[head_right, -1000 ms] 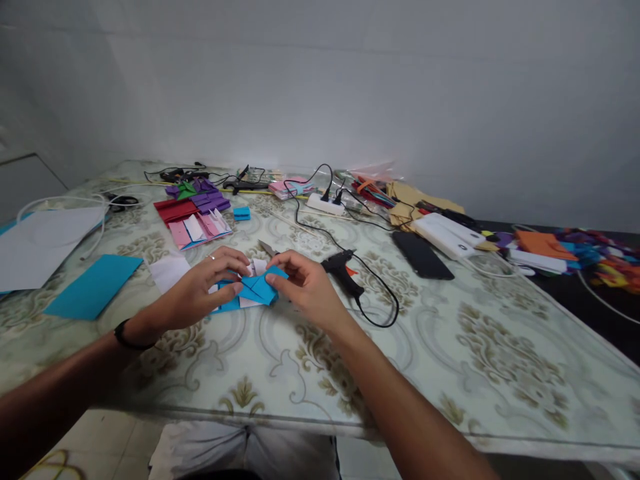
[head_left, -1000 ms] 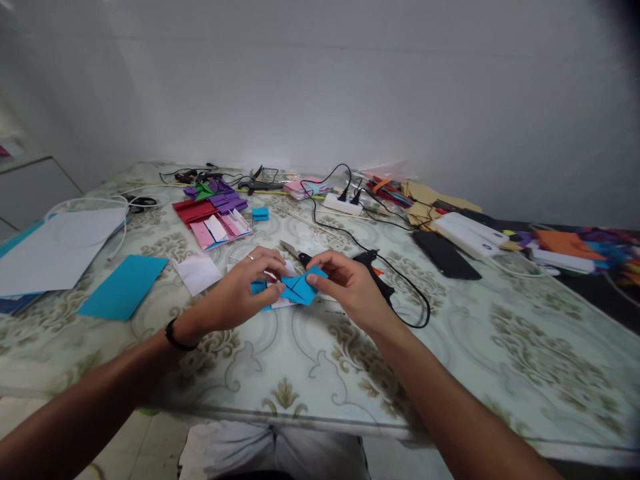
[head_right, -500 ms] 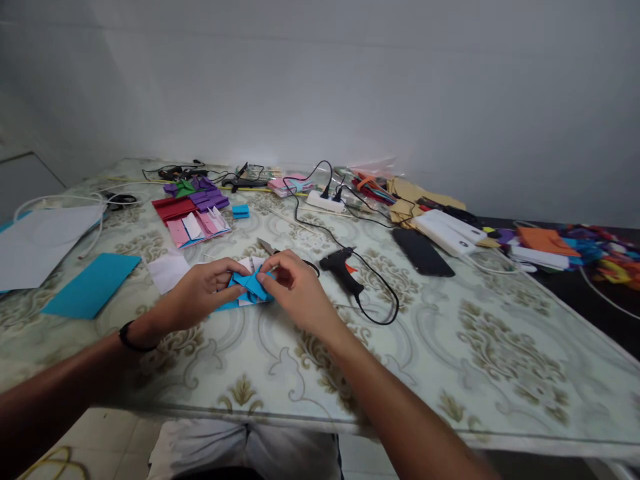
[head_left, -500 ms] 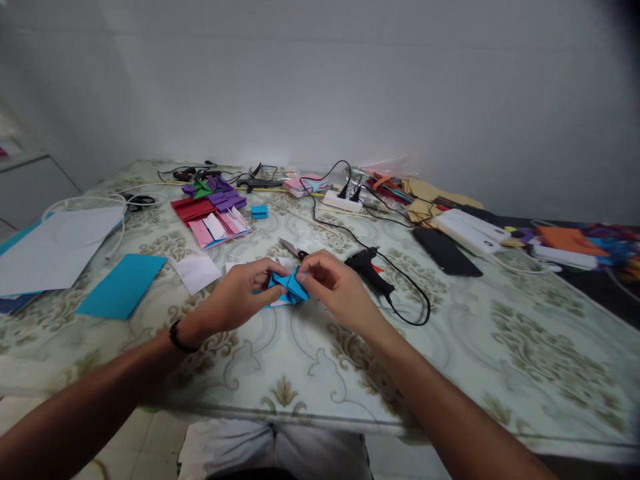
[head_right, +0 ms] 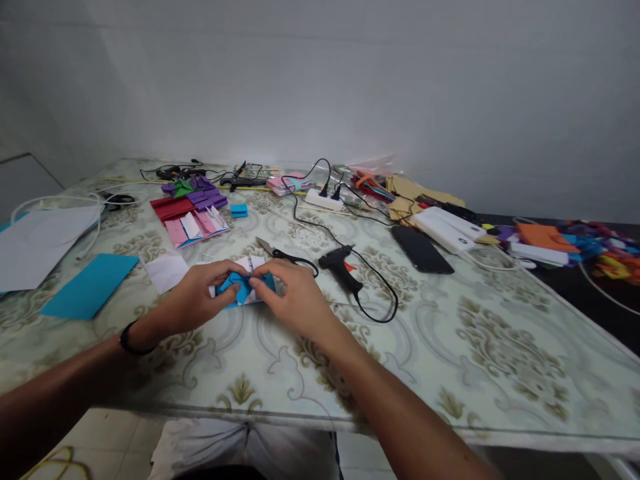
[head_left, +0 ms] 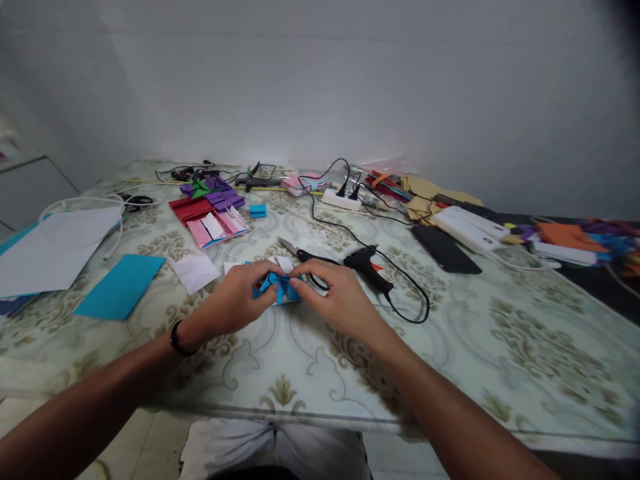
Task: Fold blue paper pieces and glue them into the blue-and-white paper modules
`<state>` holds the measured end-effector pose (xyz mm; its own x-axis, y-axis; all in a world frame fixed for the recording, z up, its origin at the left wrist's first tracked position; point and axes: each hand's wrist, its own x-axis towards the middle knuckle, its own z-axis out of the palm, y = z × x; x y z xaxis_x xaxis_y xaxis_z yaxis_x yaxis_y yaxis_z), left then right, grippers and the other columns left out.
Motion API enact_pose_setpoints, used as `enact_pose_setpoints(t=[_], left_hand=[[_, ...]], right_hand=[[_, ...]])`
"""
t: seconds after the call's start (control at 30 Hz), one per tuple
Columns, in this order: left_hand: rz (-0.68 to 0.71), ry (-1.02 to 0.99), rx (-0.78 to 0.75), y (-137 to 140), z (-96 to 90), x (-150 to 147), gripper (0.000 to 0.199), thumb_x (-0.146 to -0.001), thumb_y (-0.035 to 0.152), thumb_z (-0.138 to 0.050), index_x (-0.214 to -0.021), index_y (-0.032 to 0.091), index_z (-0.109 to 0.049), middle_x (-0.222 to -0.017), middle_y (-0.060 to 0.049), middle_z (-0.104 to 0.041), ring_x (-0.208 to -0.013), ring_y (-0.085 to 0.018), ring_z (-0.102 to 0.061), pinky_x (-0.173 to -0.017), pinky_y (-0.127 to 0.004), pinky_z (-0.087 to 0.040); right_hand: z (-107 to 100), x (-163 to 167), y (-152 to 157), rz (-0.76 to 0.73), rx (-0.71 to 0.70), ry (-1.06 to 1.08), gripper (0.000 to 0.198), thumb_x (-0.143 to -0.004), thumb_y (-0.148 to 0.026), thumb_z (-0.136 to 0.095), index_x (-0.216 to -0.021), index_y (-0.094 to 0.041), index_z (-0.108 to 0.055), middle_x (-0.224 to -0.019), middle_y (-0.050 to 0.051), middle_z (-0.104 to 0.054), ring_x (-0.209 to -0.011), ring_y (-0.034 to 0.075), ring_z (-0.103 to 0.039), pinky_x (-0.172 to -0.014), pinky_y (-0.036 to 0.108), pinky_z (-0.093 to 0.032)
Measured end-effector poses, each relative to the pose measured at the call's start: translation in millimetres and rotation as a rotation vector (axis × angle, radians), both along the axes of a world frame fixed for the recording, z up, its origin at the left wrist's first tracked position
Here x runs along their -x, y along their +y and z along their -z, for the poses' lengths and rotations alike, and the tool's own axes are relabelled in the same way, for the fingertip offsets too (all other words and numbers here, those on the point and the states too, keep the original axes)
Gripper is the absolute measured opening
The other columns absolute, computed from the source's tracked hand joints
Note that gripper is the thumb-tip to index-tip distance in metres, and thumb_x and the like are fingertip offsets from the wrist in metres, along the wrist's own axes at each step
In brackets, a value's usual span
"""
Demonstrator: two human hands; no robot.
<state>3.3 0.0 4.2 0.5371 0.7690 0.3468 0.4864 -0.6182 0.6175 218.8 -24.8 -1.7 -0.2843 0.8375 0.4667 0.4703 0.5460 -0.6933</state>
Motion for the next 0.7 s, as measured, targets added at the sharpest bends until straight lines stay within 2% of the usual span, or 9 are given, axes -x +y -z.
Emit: enact_pose_setpoints(t=[0.07, 0.17, 0.27, 0.4, 0.53, 0.6, 0.7], left_hand=[[0.013, 0.020, -0.005, -1.1, 0.8, -0.2, 0.028, -0.087, 0.016, -0.058, -0.112, 0.021, -0.069, -0.090, 0.000, -0.075, -0.075, -0.015, -0.066, -0.069, -0.026, -0.047], [-0.017, 0.002, 0.040, -1.9, 3.5, 0.2, 0.037, -0.088, 0.016, -0.058, -0.124, 0.022, -0.064, -0.104, -0.003, -0.077, -0.083, -0.017, -0.070, -0.074, -0.028, -0.051], [-0.056, -0.072, 0.066, -0.9, 7.3, 1.4, 0.040, -0.091, 0.020, -0.060, -0.131, 0.023, -0.059, -0.095, -0.002, -0.075, -0.079, -0.017, -0.070, -0.070, -0.027, -0.052], [-0.033, -0.199, 0.096, 1.0, 7.8, 3.0, 0.026, -0.096, 0.025, -0.060, -0.122, 0.023, -0.061, -0.077, 0.002, -0.066, -0.068, -0.014, -0.064, -0.061, -0.023, -0.048], [0.053, -0.161, 0.033, 0.2, -0.8, 4.2, 0.012, -0.097, 0.025, -0.064, -0.106, 0.021, -0.070, -0.092, -0.002, -0.072, -0.080, -0.015, -0.066, -0.070, -0.025, -0.049], [0.118, -0.128, 0.036, -0.5, -4.2, 4.9, 0.018, -0.093, 0.027, -0.071, -0.110, 0.021, -0.071, -0.102, -0.004, -0.074, -0.087, -0.016, -0.067, -0.075, -0.026, -0.050], [0.159, -0.104, 0.085, -0.1, -5.1, 6.0, 0.033, -0.088, 0.028, -0.079, -0.118, 0.022, -0.070, -0.106, -0.004, -0.075, -0.087, -0.016, -0.067, -0.075, -0.026, -0.050]], right_hand=[[-0.8, 0.3, 0.1, 0.007, 0.001, 0.008, 0.011, -0.096, -0.024, -0.065, -0.093, -0.019, -0.074, -0.094, 0.005, -0.078, -0.088, 0.020, -0.072, -0.082, 0.032, -0.052], [-0.3, 0.4, 0.5, 0.005, 0.062, 0.019, 0.014, -0.097, -0.023, -0.063, -0.088, -0.020, -0.073, -0.086, 0.003, -0.077, -0.080, 0.018, -0.070, -0.077, 0.030, -0.050], [3.3, 0.6, 0.5, -0.009, 0.183, 0.093, 0.012, -0.095, -0.028, -0.062, -0.093, -0.021, -0.071, -0.082, 0.002, -0.075, -0.074, 0.017, -0.068, -0.069, 0.029, -0.051], [7.7, 0.6, 0.8, -0.028, 0.261, 0.236, 0.019, -0.093, -0.031, -0.065, -0.110, -0.023, -0.068, -0.088, 0.002, -0.072, -0.074, 0.017, -0.064, -0.066, 0.028, -0.049], [6.6, -1.0, 3.3, -0.054, 0.316, 0.339, 0.016, -0.090, -0.033, -0.067, -0.101, -0.022, -0.070, -0.083, 0.002, -0.067, -0.068, 0.015, -0.058, -0.061, 0.027, -0.044], [5.1, -2.5, 4.6, -0.055, 0.336, 0.376, 0.015, -0.089, -0.033, -0.068, -0.098, -0.021, -0.071, -0.081, 0.001, -0.065, -0.066, 0.014, -0.055, -0.061, 0.027, -0.043], [1.9, -5.3, 4.8, -0.065, 0.365, 0.377, 0.018, -0.089, -0.035, -0.067, -0.099, -0.020, -0.071, -0.077, 0.000, -0.063, -0.065, 0.014, -0.055, -0.061, 0.027, -0.043]])
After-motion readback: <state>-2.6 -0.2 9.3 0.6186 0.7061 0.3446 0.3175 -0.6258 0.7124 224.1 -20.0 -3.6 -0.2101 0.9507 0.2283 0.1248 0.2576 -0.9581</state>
